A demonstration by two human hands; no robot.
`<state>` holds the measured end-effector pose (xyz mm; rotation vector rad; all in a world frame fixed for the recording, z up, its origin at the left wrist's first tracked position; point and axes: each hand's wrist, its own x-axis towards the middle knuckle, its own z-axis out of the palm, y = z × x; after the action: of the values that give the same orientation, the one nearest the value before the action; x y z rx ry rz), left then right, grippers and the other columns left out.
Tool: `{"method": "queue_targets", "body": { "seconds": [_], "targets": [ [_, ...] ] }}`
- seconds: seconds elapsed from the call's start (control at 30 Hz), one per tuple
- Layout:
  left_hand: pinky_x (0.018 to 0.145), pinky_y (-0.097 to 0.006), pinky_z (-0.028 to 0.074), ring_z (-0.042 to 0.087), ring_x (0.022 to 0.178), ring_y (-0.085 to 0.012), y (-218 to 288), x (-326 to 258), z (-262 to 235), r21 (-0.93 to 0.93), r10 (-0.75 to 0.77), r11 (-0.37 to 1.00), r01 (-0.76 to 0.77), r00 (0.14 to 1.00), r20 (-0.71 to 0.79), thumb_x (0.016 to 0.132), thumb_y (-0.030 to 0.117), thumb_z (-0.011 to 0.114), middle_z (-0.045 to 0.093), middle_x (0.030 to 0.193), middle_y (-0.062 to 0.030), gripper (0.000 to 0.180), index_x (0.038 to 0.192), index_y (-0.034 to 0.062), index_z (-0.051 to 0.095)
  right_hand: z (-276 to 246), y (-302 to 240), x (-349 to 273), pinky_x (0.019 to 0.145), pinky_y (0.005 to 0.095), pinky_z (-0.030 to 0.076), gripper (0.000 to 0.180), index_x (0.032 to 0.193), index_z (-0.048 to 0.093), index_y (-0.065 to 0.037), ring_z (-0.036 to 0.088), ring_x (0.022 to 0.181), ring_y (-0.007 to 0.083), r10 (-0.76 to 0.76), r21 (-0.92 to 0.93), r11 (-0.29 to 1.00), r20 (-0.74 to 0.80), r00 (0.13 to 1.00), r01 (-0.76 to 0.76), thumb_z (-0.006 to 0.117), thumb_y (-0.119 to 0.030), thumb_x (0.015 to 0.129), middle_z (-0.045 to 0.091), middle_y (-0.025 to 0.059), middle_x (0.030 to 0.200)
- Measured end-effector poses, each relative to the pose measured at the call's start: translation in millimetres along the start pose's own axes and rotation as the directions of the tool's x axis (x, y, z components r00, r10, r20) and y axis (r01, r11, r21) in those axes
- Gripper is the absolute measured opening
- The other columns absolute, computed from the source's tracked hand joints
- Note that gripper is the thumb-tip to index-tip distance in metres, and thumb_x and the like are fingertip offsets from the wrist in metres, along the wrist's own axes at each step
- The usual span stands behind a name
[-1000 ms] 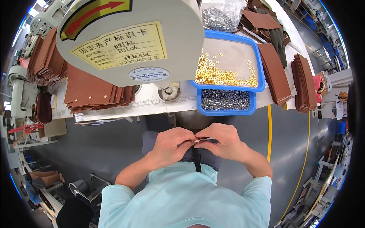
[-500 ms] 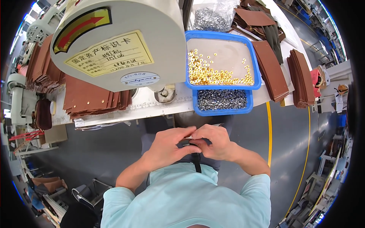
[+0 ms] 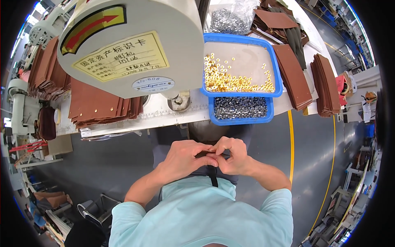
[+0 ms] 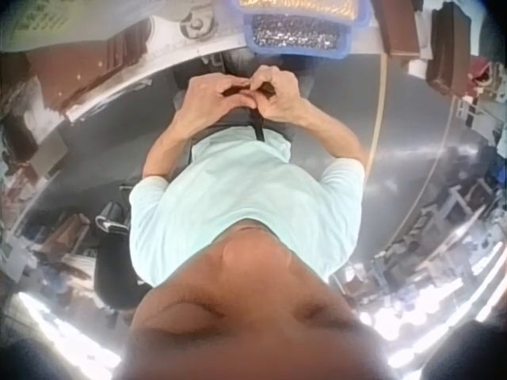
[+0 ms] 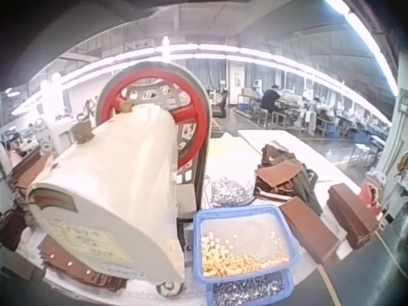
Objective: Manually placing small metal grommets into pre-cut holes on leather panels and using a press machine to secure them.
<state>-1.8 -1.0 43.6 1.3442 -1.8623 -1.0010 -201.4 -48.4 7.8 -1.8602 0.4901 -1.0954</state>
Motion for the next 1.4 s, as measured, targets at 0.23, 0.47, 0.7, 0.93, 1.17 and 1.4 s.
{"method": "queue_targets", "body": {
  "seconds": [0.23,0.47,0.7,0.93,1.17,1.4],
  "targets": [
    [0.068,-0.034,0.056,0.071,0.077,-0.0260,-5.0,-0.5,-10.5,-0.042,-0.113,0.993,0.112,0.993,-0.014,0.089,0.024,0.074,0.076,0.090,-0.0085,0.025,0.109,0.0082,0.077,-19.3,-16.4,7.6,0.089,0.0348,0.062,0.061,0.137,0.054,-0.002,0.075,0.098,0.0227,0.443,0.066,0.887,0.159,0.882,-0.458,0.084,-0.015,0.086,0.075,0.0171,0.108],
    [0.068,-0.028,0.053,0.067,0.075,-0.0187,-9.2,-10.2,-15.7,-0.221,-0.172,0.966,0.133,0.971,-0.168,0.086,0.009,0.078,0.073,0.086,-0.0076,0.019,0.104,0.0043,0.077,-39.0,-7.4,5.7,0.084,0.0391,0.060,0.065,0.132,0.059,-0.004,0.074,0.095,0.0275,0.433,-0.227,0.898,0.311,0.846,-0.376,0.089,-0.024,0.078,0.075,0.0135,0.104],
    [0.065,-0.026,0.052,0.065,0.071,-0.0122,-31.6,-29.4,-34.1,-0.273,-0.292,0.940,0.204,0.895,-0.337,0.083,0.002,0.079,0.071,0.083,-0.0066,0.013,0.095,-0.0001,0.078,-90.7,1.4,6.0,0.066,0.0250,0.052,0.019,0.090,0.074,0.001,0.065,0.073,0.0071,0.747,-0.213,0.662,0.275,0.606,-0.719,0.085,-0.012,0.080,0.073,0.0035,0.077],
    [0.069,-0.028,0.054,0.070,0.078,-0.0201,-50.0,-43.0,-18.2,-0.121,-0.149,0.980,0.159,0.985,0.087,0.082,0.019,0.083,0.074,0.094,-0.0112,0.024,0.100,0.0038,0.077,-108.0,-13.4,36.4,0.072,0.0263,0.055,0.017,0.086,0.074,-0.001,0.068,0.078,0.0090,0.576,0.085,0.817,-0.116,0.809,-0.570,0.086,0.001,0.074,0.074,0.0031,0.082],
    [0.084,-0.038,0.056,0.071,0.103,-0.0262,-2.3,5.1,-6.1,-0.025,-0.076,0.996,0.080,0.985,0.158,0.087,0.038,0.078,0.071,0.123,-0.0128,0.044,0.119,0.0079,0.073,-76.3,-23.4,69.0,0.072,0.0261,0.055,0.018,0.092,0.077,-0.002,0.072,0.077,0.0130,0.459,-0.127,0.889,0.252,0.852,-0.441,0.086,-0.008,0.078,0.076,0.0056,0.086],
    [0.087,-0.029,0.055,0.069,0.096,-0.0123,-6.9,17.1,11.3,-0.501,-0.257,0.843,0.195,0.965,-0.058,0.098,0.016,0.069,0.074,0.116,-0.0104,0.038,0.132,0.0001,0.063,-137.4,28.7,108.3,0.074,0.0297,0.057,0.017,0.099,0.076,-0.001,0.072,0.079,0.0160,0.373,-0.500,0.760,-0.186,0.909,-0.415,0.078,0.000,0.082,0.074,0.0093,0.089]
  ]
}}
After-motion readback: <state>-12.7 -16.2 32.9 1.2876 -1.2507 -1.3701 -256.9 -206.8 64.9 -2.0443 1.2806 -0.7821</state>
